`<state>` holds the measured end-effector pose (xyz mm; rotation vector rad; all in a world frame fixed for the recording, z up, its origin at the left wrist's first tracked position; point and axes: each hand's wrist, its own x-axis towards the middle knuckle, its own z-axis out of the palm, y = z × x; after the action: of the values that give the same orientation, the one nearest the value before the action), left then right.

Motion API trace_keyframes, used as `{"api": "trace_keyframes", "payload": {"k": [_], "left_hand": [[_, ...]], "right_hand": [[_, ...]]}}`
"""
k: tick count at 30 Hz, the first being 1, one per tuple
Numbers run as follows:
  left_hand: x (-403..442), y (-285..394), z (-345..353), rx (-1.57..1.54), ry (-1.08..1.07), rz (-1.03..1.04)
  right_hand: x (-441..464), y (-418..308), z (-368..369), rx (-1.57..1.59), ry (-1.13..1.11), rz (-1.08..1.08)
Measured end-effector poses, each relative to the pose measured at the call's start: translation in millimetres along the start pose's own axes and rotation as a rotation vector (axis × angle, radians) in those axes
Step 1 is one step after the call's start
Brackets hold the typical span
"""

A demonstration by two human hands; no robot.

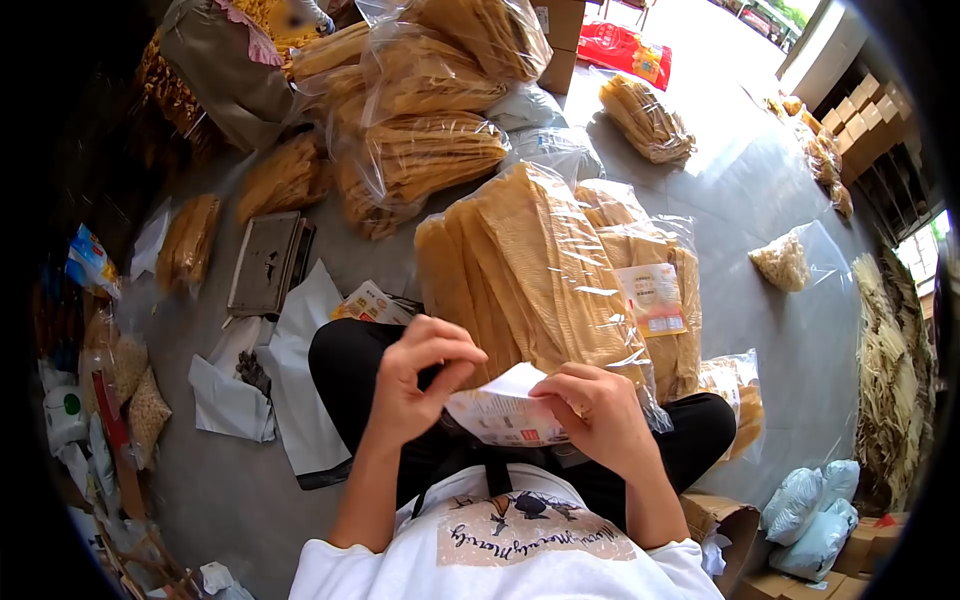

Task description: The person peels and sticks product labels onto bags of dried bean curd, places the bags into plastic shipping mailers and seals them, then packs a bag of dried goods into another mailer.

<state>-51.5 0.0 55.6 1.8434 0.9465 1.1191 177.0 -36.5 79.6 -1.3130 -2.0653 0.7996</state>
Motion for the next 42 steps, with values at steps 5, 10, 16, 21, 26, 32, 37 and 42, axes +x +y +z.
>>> {"api": "trace_keyframes", "payload": {"k": [5,10,16,21,26,32,37,42], "left_hand": [[-8,-22,-4,-0.737,-0.564,-0.351],[-20,-50,6,-0.755,-0.217,-0.144],[-24,-98,-35,-0.544,0.592,-0.483],[-36,-167,-71,-0.239,0.775,-0.542],[-30,-210,-38,0.906,0.423,-0.558],[-71,-247,43,0.749,0.038,-0.886],[-69,-258,48,0.717,-0.011,-0.986],[-57,-222,42,0.82,-0.37,-0.974]], "right_hand": [[15,-1,5,0.298,-0.096,-0.072],[32,-3,19,0.335,-0.095,0.02],[54,35,38,0.514,0.313,0.186],[74,61,43,0.545,0.392,0.327],[83,98,51,0.071,0.367,0.41],[78,83,38,-0.363,0.141,0.56],[87,51,54,-0.727,0.298,0.046],[82,117,85,-0.62,0.092,0.146]]}}
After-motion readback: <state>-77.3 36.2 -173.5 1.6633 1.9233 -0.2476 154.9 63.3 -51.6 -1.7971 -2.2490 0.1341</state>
